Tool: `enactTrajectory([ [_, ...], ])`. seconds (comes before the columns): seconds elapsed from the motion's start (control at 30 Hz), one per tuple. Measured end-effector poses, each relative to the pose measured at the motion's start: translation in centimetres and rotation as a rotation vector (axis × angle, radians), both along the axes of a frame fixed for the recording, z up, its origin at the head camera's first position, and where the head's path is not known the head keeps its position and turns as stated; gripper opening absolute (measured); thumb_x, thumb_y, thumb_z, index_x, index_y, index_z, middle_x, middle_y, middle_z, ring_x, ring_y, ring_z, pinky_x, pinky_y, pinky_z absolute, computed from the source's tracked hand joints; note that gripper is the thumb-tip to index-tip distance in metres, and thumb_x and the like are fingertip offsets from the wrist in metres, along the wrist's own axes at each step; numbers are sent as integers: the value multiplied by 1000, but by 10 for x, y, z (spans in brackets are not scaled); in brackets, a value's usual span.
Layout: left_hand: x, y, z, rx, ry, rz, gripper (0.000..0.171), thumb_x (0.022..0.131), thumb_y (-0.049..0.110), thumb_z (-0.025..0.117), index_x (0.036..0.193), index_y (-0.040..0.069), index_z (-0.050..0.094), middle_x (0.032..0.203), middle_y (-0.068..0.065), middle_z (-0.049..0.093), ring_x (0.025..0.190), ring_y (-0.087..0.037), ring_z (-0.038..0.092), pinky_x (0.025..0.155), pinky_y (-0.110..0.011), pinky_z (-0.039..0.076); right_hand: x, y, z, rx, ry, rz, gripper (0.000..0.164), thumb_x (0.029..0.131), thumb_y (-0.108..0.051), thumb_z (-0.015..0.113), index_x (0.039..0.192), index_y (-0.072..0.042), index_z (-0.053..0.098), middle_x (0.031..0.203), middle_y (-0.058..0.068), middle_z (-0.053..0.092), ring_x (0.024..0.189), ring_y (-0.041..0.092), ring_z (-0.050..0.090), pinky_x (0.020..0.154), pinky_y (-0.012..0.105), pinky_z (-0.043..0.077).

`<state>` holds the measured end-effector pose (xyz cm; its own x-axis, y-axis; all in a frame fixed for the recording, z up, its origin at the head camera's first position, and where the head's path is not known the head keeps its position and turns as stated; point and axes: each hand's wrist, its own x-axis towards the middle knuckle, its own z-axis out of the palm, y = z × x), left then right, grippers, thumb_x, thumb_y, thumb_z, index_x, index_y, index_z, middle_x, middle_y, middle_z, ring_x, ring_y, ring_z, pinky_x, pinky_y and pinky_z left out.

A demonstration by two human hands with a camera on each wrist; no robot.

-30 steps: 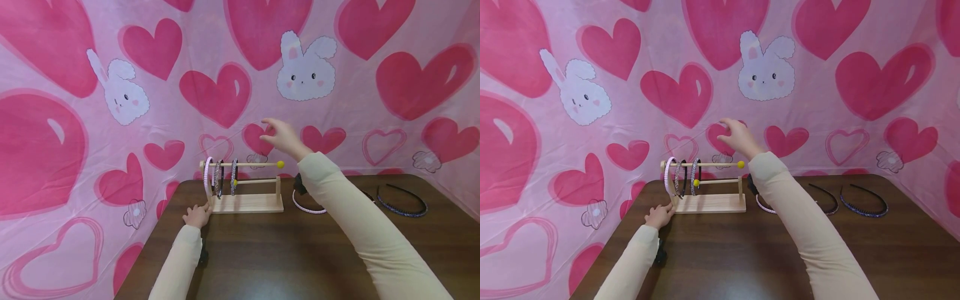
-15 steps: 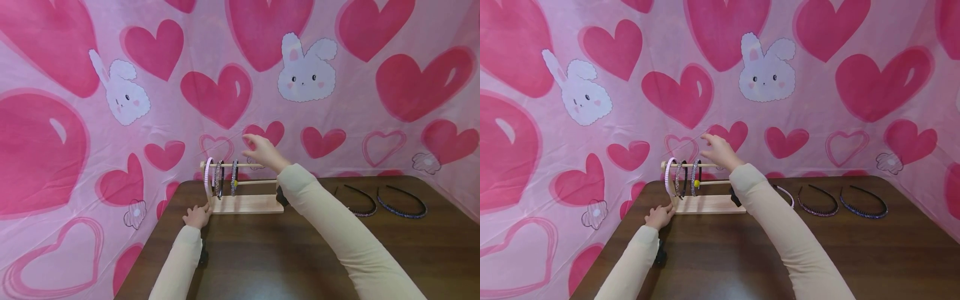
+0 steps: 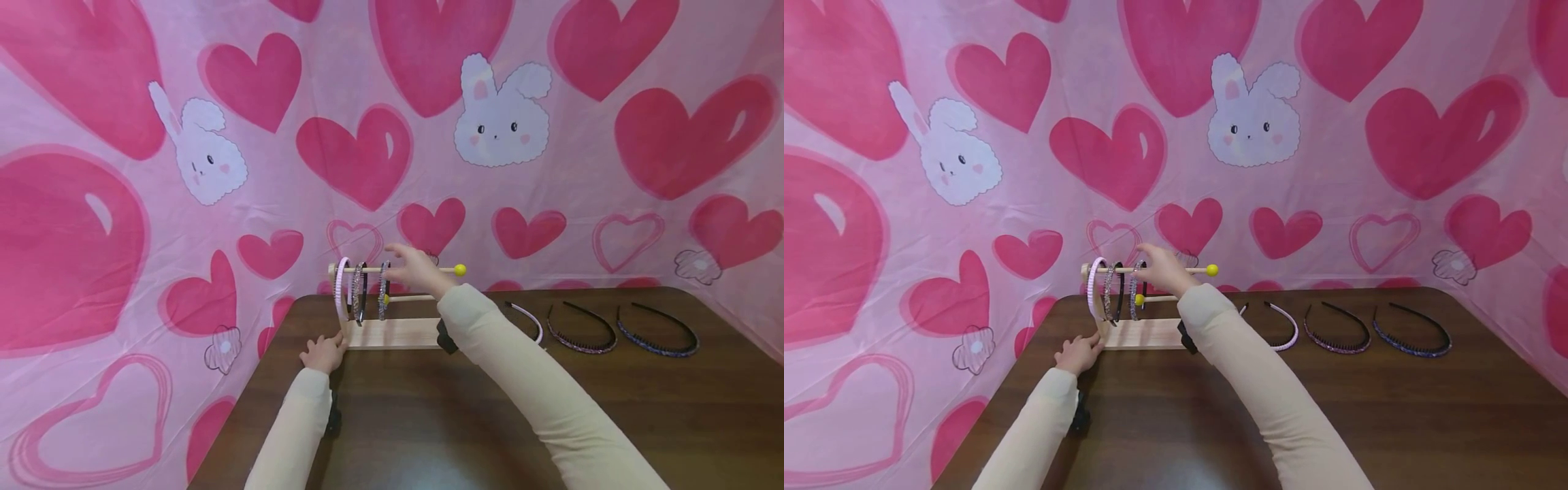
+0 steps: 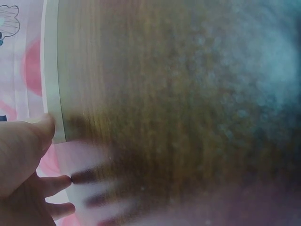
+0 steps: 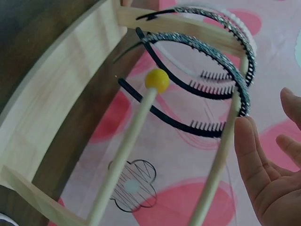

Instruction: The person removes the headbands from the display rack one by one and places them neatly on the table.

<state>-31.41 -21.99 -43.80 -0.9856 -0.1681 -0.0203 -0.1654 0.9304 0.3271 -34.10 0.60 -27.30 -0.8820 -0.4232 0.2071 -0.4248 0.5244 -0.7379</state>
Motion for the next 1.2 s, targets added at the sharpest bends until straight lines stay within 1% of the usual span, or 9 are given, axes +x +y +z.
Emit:
enactTrajectory([
  [0.2, -2, 0, -4, -12, 13, -4, 44, 96, 36, 46, 135, 17, 48, 129, -27, 42, 115, -47, 33, 87, -65, 26, -2, -6, -10, -39, -37, 8, 65, 84, -16, 69, 140, -11, 37, 136, 22, 40, 66, 32, 61, 58, 36, 52],
  [0.33, -3, 0, -5, -11, 11, -2, 44, 95, 35, 47, 136, 16, 48, 130, -27, 42, 115, -47, 33, 87, -65, 25, -1, -10, -14, -85, -81, 7, 63, 84, -10, 68, 140, -9, 37, 134, 24, 42, 75, 36, 63, 57, 33, 52],
  [0.47, -4, 0, -4, -3, 6, 5, 45, 95, 35, 48, 136, 17, 48, 130, -27, 42, 115, -47, 32, 88, -65, 24, 1, -14, -16, -86, -95, -5, 60, 85, -8, 66, 139, -8, 39, 130, 23, 46, 78, 37, 62, 57, 31, 52],
  [0.53, -5, -1, -4, -1, 6, 6, 45, 95, 36, 48, 136, 17, 48, 131, -27, 41, 115, -47, 32, 89, -65, 24, 1, -15, -18, -78, -90, -13, 58, 86, -8, 65, 139, -9, 41, 125, 21, 51, 78, 38, 62, 59, 33, 53],
  [0.67, -5, -1, -4, 3, 3, 4, 46, 95, 36, 47, 136, 16, 47, 131, -28, 40, 115, -47, 32, 89, -65, 24, -1, -18, -20, -80, -79, -24, 56, 86, -8, 65, 138, -7, 43, 108, 18, 60, 75, 36, 62, 62, 37, 53],
  [0.8, -3, 1, -3, 14, 3, 9, 46, 95, 35, 47, 137, 16, 46, 131, -27, 41, 116, -47, 32, 90, -65, 24, -3, -19, -22, -84, -76, -29, 54, 86, -7, 64, 136, -5, 44, 93, 15, 63, 69, 32, 63, 62, 37, 53],
  [0.87, -3, 1, -3, 12, 2, 6, 46, 95, 35, 48, 137, 16, 46, 131, -28, 41, 115, -47, 32, 90, -65, 24, -3, -20, -22, -92, -80, -30, 53, 86, -5, 63, 136, -4, 44, 98, 17, 62, 67, 31, 63, 62, 37, 53],
  [1.03, -3, 0, -3, 9, -3, -1, 47, 95, 35, 48, 137, 16, 46, 131, -29, 40, 114, -47, 32, 89, -65, 24, -5, -22, -24, -111, -71, -42, 51, 85, -1, 62, 134, -4, 47, 121, 21, 54, 61, 27, 63, 61, 37, 53],
  [1.2, -2, 1, -2, 15, -12, 5, 47, 95, 36, 47, 137, 16, 45, 131, -28, 40, 115, -47, 31, 89, -65, 23, -8, -22, -25, -105, -51, -57, 50, 86, -1, 62, 133, -4, 48, 125, 22, 51, 57, 25, 63, 59, 35, 53],
])
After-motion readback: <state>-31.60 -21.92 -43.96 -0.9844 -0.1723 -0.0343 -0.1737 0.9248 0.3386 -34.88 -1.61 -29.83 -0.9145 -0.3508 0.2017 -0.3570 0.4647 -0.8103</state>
